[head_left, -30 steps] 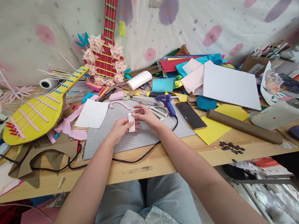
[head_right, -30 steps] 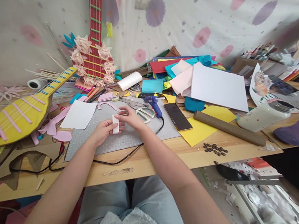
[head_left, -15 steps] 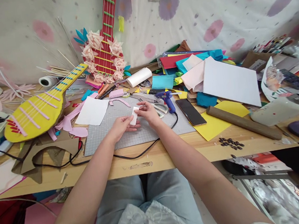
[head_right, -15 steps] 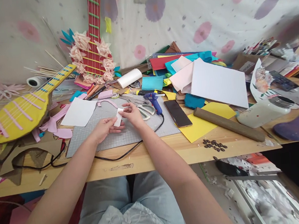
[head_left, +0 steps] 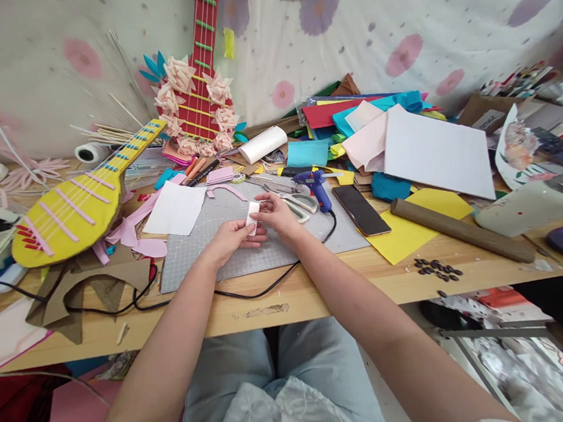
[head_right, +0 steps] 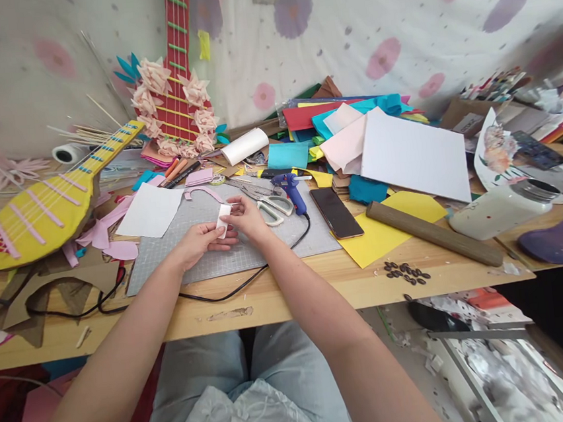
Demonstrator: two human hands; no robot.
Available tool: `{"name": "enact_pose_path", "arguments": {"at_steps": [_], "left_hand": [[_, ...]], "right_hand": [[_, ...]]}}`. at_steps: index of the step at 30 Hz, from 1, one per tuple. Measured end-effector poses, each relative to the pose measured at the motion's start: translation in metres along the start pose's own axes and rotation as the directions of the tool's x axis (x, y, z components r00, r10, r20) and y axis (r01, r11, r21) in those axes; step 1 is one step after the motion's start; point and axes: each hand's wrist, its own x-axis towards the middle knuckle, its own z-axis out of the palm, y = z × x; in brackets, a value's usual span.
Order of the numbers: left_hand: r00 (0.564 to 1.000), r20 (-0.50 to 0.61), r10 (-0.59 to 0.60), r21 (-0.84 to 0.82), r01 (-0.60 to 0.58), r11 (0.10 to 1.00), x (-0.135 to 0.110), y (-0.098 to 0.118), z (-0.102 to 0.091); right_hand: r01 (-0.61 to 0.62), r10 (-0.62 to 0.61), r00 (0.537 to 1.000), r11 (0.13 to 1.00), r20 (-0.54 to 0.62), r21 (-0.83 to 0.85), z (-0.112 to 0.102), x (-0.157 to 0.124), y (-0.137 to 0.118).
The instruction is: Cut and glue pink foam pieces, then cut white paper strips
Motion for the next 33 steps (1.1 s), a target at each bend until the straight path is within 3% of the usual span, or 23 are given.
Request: {"name": "enact_pose_path", "arguments": {"at_steps": [12, 21, 27, 33], "left_hand": [[0.996, 0.087, -0.005, 0.014, 0.004, 1.000, -0.0009, 0.0006, -0.0042], [0.997, 0.073, -0.014, 0.024, 0.013, 1.000, -0.0019, 0.0015, -0.0030], [0.998, 0.065, -0.003, 0.022, 0.001, 1.000, -0.0026, 0.0024, -0.0009], [0.996, 0.089, -0.015, 0.059, 0.010, 0.998, -0.0003, 0.0003, -0.0009]], "right_hand": [[0.021, -0.021, 1.000, 1.000, 0.021, 0.009, 0.0017, -0.0020, 0.0016], [0.027, -0.027, 1.000, 1.000, -0.011, 0.005, 0.0021, -0.0034, -0.0015], [-0.157, 0.149, 0.985, 0.984, 0.091, 0.086, 0.0037, -0.0091, -0.0035], [-0.177, 0.179, 0.984, 0.977, -0.013, 0.117, 0.0043, -0.0064, -0.0075]]}}
